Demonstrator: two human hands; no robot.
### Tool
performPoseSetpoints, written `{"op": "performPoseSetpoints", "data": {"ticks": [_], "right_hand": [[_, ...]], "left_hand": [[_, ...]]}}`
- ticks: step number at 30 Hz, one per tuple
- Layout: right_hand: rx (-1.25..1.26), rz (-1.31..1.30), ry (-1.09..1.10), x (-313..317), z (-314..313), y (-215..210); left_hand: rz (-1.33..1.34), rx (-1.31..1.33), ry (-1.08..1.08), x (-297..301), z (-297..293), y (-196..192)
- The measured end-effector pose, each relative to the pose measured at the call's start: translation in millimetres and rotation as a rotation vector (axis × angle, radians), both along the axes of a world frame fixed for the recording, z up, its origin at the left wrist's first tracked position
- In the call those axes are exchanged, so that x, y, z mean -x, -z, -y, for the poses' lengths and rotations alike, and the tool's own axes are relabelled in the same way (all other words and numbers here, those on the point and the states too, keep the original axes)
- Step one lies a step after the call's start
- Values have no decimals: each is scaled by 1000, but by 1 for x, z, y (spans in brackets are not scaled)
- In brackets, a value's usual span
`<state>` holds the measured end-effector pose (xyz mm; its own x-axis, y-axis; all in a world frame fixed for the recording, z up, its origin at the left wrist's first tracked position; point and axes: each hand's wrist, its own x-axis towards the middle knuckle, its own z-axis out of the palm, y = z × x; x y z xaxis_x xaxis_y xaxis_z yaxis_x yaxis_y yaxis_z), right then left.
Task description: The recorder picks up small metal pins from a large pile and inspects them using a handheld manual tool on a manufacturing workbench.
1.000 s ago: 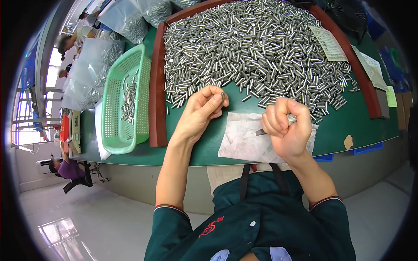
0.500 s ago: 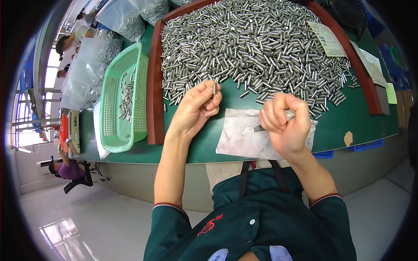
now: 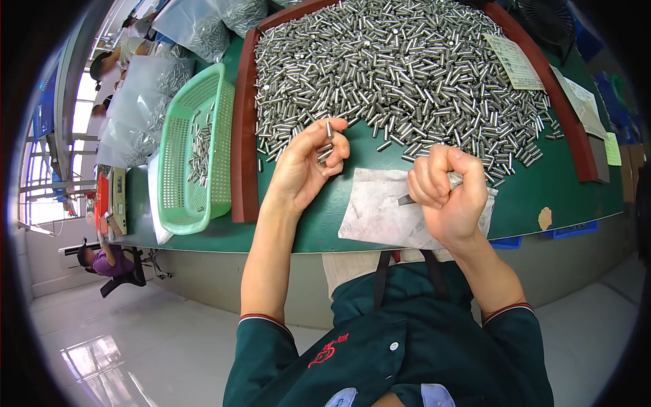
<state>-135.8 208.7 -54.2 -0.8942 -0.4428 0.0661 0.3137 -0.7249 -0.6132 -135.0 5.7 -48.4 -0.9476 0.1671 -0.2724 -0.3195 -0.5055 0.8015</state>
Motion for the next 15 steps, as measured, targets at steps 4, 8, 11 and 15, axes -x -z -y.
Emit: {"op": "performPoseSetpoints", "data": {"ticks": [4, 8, 11, 15], "right_hand": [[14, -5, 0, 0, 1, 1], [22, -7, 7, 1, 2, 2], [20, 1, 14, 1, 2, 1], [31, 19, 18, 1, 2, 2]], "left_hand": [[-11, 96, -112, 3, -7, 1], [-166, 723, -86, 5, -25, -2], [-411, 1233, 0, 9, -40, -1], [-473, 1369, 19, 7, -45, 1]]}}
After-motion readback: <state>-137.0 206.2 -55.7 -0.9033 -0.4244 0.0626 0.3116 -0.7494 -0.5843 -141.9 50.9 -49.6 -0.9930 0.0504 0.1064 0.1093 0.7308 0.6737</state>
